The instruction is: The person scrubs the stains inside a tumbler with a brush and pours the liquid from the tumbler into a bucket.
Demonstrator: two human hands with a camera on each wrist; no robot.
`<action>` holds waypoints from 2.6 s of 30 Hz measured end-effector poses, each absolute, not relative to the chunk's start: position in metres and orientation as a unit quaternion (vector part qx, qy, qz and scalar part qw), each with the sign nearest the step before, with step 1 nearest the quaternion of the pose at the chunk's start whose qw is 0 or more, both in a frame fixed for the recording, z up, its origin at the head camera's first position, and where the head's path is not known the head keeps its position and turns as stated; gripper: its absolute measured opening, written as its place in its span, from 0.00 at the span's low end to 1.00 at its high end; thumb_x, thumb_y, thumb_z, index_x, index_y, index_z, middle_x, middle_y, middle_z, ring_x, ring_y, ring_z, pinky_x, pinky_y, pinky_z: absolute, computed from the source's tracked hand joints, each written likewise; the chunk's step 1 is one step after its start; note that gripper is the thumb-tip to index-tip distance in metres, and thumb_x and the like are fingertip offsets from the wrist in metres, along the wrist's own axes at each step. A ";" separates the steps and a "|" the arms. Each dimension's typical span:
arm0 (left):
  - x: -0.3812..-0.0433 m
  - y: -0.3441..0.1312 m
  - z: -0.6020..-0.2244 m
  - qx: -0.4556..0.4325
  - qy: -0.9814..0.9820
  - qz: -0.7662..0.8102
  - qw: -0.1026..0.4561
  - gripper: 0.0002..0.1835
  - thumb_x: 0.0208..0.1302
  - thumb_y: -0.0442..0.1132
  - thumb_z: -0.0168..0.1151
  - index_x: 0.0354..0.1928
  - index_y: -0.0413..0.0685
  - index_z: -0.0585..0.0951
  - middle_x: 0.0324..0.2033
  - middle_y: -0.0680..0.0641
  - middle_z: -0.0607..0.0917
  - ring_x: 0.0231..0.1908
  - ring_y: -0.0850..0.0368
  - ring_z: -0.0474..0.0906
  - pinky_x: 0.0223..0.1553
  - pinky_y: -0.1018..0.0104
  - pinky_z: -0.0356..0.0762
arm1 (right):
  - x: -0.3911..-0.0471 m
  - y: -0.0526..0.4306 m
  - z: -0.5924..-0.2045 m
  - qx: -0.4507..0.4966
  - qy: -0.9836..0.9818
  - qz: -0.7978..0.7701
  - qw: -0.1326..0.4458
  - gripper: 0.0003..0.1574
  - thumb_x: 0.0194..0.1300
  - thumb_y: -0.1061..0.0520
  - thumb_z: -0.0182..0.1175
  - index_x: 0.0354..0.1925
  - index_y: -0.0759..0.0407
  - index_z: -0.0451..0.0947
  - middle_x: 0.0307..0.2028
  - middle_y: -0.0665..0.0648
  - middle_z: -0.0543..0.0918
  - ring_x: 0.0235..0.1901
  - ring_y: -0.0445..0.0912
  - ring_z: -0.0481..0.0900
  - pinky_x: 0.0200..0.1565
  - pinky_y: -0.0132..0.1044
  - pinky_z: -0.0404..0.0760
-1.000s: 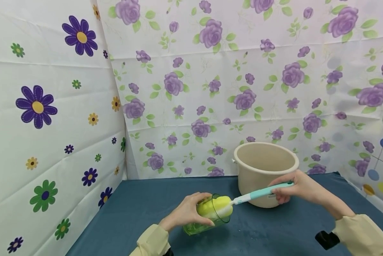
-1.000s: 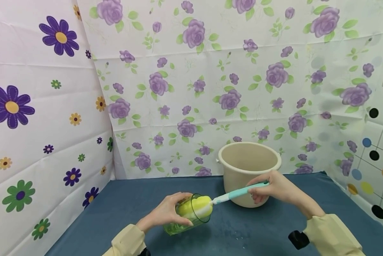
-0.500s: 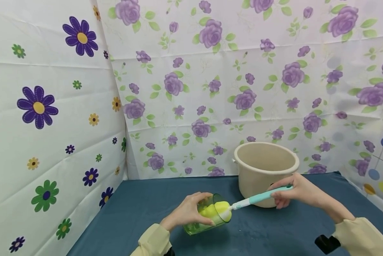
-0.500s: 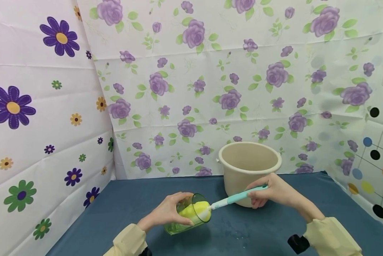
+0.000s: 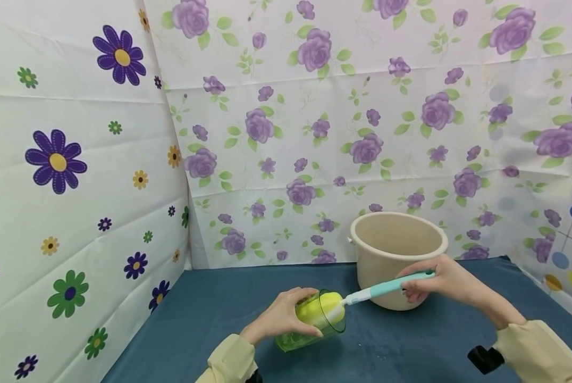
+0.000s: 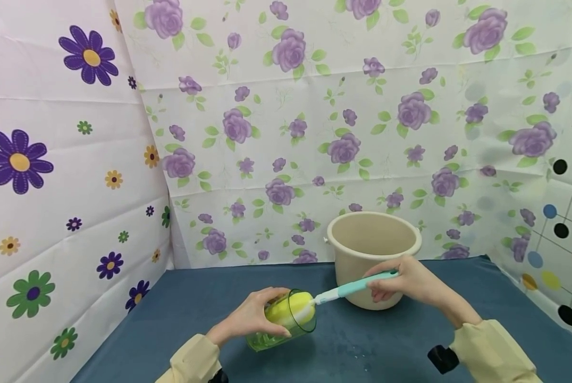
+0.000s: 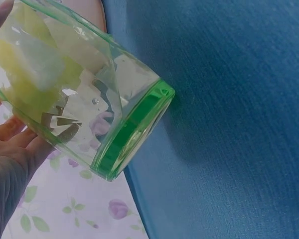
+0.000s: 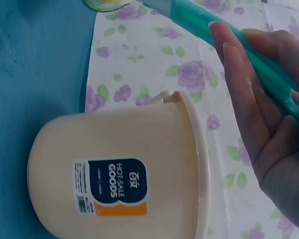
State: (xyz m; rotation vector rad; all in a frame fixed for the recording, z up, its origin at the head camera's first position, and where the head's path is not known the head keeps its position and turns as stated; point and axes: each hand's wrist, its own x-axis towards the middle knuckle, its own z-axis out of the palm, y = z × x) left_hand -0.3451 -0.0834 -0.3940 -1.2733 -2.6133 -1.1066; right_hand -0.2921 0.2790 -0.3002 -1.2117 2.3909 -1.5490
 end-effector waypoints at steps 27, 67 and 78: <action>-0.343 -0.083 -0.392 -0.418 -0.837 -0.352 0.015 0.40 0.44 0.56 0.71 0.60 0.54 0.69 0.42 0.56 0.74 0.40 0.63 0.70 0.38 0.65 0.71 | -0.296 0.261 -0.323 -0.400 0.769 -0.497 0.037 0.11 0.62 0.68 0.55 0.43 0.72 0.78 0.26 0.63 0.81 0.22 0.54 0.80 0.22 0.50 0.76; -0.342 -0.085 -0.391 -0.407 -0.837 -0.365 0.018 0.40 0.43 0.56 0.71 0.60 0.55 0.69 0.44 0.58 0.73 0.44 0.62 0.70 0.42 0.63 0.71 | -0.296 0.249 -0.327 -0.371 0.779 -0.506 0.018 0.13 0.62 0.65 0.56 0.44 0.72 0.77 0.26 0.60 0.82 0.23 0.54 0.81 0.24 0.47 0.77; -0.341 -0.085 -0.392 -0.404 -0.840 -0.362 0.018 0.40 0.43 0.56 0.71 0.60 0.55 0.69 0.42 0.57 0.74 0.42 0.61 0.70 0.41 0.62 0.71 | -0.297 0.255 -0.329 -0.388 0.776 -0.496 0.037 0.12 0.62 0.67 0.55 0.43 0.75 0.77 0.26 0.60 0.82 0.22 0.53 0.81 0.23 0.47 0.77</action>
